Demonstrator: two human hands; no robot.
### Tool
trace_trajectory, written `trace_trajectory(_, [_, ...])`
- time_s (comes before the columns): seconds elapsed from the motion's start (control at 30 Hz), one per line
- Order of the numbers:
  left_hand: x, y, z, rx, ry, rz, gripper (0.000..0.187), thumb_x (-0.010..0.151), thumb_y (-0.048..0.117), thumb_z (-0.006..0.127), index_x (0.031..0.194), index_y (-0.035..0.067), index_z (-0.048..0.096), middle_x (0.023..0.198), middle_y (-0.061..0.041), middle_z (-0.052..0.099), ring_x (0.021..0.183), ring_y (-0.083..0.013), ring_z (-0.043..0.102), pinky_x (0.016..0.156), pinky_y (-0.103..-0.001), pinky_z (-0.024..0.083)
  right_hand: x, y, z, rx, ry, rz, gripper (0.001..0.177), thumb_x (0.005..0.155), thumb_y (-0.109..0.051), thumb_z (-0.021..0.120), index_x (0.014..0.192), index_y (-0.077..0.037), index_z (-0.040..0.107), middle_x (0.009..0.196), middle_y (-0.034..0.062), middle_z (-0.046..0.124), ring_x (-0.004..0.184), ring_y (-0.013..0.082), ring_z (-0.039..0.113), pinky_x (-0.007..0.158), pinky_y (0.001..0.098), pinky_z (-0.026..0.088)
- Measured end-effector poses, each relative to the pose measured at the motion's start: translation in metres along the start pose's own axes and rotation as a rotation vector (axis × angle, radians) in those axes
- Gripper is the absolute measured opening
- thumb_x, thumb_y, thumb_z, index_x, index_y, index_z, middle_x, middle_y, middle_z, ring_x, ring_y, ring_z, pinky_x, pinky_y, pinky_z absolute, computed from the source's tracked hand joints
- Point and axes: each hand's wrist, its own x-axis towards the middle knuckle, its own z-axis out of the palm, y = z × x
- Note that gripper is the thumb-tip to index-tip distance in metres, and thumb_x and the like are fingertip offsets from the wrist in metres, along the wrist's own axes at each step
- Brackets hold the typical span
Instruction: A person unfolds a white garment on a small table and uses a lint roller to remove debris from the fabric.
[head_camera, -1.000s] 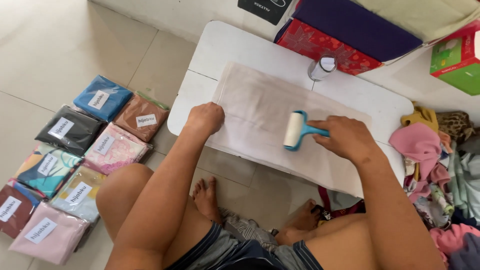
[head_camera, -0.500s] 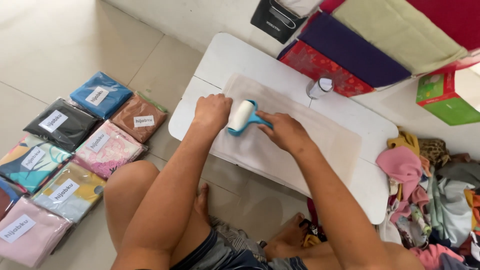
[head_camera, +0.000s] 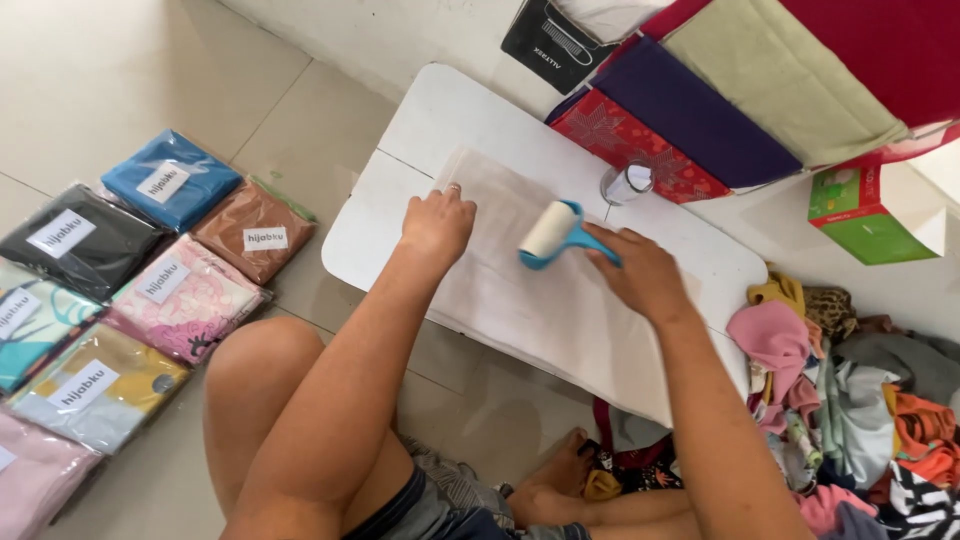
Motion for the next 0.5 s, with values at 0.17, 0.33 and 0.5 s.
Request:
trace_trajectory(0.17, [-0.004, -0.001, 0.026, 0.019, -0.146, 0.009, 0.029, 0.087, -0.002, 0.068, 0.111, 0.011, 0.079, 0.116, -0.016, 0.074, 0.099, -0.0340, 0.073, 0.086, -0.058, 0.056, 0.010, 0.014, 0.000, -0.046, -0.043, -0.011, 0.039, 0.105, -0.040, 0.050, 0.143, -0.040, 0.061, 0.108, 0.0091, 0.072, 0.100, 0.0344, 0.070, 0.086, 0.0507, 0.056])
trace_trajectory(0.33, [-0.002, -0.002, 0.013, 0.075, 0.056, 0.051, 0.024, 0.085, 0.000, 0.069, 0.102, 0.013, 0.080, 0.097, -0.010, 0.076, 0.086, -0.0287, 0.075, 0.077, -0.050, 0.058, 0.068, -0.037, 0.010, 0.013, -0.057, -0.089, 0.042, 0.104, -0.040, 0.051, 0.146, -0.037, 0.057, 0.111, 0.0147, 0.070, 0.107, 0.0409, 0.068, 0.091, 0.0549, 0.055])
trace_trajectory(0.5, [0.009, 0.008, -0.008, 0.125, 0.336, 0.097, 0.020, 0.087, 0.004, 0.066, 0.101, 0.015, 0.076, 0.093, -0.005, 0.075, 0.085, -0.0251, 0.075, 0.073, -0.041, 0.056, 0.124, -0.081, 0.017, 0.116, -0.015, -0.169, 0.042, 0.103, -0.039, 0.055, 0.145, -0.038, 0.057, 0.106, 0.0107, 0.071, 0.099, 0.0342, 0.072, 0.087, 0.0506, 0.057])
